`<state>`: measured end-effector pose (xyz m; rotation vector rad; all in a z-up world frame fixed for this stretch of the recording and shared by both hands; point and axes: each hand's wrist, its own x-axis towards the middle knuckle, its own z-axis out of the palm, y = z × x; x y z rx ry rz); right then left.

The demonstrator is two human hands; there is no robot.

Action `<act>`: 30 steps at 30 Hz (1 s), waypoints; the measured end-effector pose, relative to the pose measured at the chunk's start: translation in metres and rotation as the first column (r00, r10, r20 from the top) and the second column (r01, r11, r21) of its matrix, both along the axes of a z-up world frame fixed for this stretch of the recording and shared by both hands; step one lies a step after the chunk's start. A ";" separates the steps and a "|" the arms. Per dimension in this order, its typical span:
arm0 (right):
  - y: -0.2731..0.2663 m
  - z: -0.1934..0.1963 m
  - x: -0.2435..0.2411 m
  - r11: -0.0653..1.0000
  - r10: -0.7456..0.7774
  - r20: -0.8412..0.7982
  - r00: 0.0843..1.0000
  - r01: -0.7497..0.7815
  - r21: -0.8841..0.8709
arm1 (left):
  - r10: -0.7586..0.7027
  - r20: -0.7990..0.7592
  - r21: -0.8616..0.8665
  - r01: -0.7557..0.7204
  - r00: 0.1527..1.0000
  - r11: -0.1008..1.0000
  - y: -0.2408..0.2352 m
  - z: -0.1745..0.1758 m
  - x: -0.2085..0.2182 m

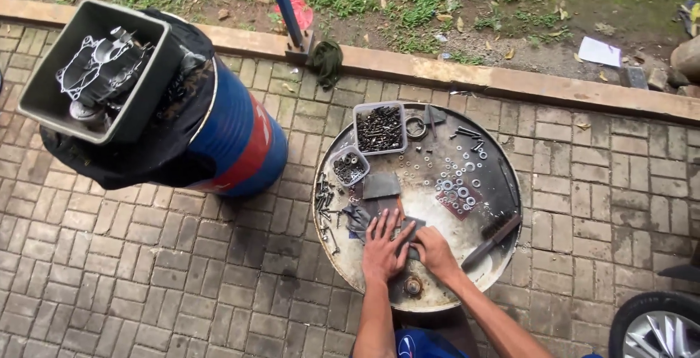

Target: The person sands a small metal piece on a round metal table using a sanding block. They hold the metal piece with one hand and rub the sanding block over it with the other, occasionally adjusting the piece's position. The table is cluttered with various nuts, bolts, and washers.

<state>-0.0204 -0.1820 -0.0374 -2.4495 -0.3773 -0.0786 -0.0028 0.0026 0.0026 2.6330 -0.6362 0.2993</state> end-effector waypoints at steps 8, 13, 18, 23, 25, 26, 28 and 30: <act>0.007 -0.013 -0.003 0.998 -0.057 -0.005 0.998 0.057 0.029 | 0.012 0.018 0.065 -0.013 1.000 0.998 -0.001 -0.002 -0.003; -0.002 -0.020 0.012 1.000 0.003 -0.048 0.999 -0.004 -0.021 | 0.021 0.031 0.102 -0.024 0.999 0.995 -0.006 0.003 -0.003; -0.007 -0.027 0.018 0.996 0.080 -0.070 0.994 -0.082 -0.034 | 0.144 -0.019 0.178 -0.139 0.989 0.974 -0.012 0.014 -0.017; -0.014 -0.019 0.017 0.978 0.169 -0.086 0.982 -0.177 -0.107 | 0.476 -0.490 0.288 -0.380 0.730 0.879 -0.013 0.036 -0.034; -0.019 -0.017 0.024 0.970 0.203 -0.070 0.977 -0.210 -0.119 | 0.474 -0.542 0.300 -0.367 0.694 0.880 -0.012 0.028 -0.028; -0.021 -0.018 0.029 0.961 0.244 -0.063 0.968 -0.250 -0.116 | 0.470 -0.540 0.298 -0.363 0.698 0.883 -0.012 0.024 -0.025; -0.022 -0.017 0.024 0.947 0.295 -0.079 0.952 -0.302 -0.104 | 0.473 -0.556 0.306 -0.361 0.684 0.881 -0.012 0.017 -0.032; -0.022 -0.007 0.029 0.918 0.346 -0.018 0.938 -0.342 -0.198 | 0.477 -0.543 0.322 -0.353 0.691 0.878 -0.013 0.015 -0.030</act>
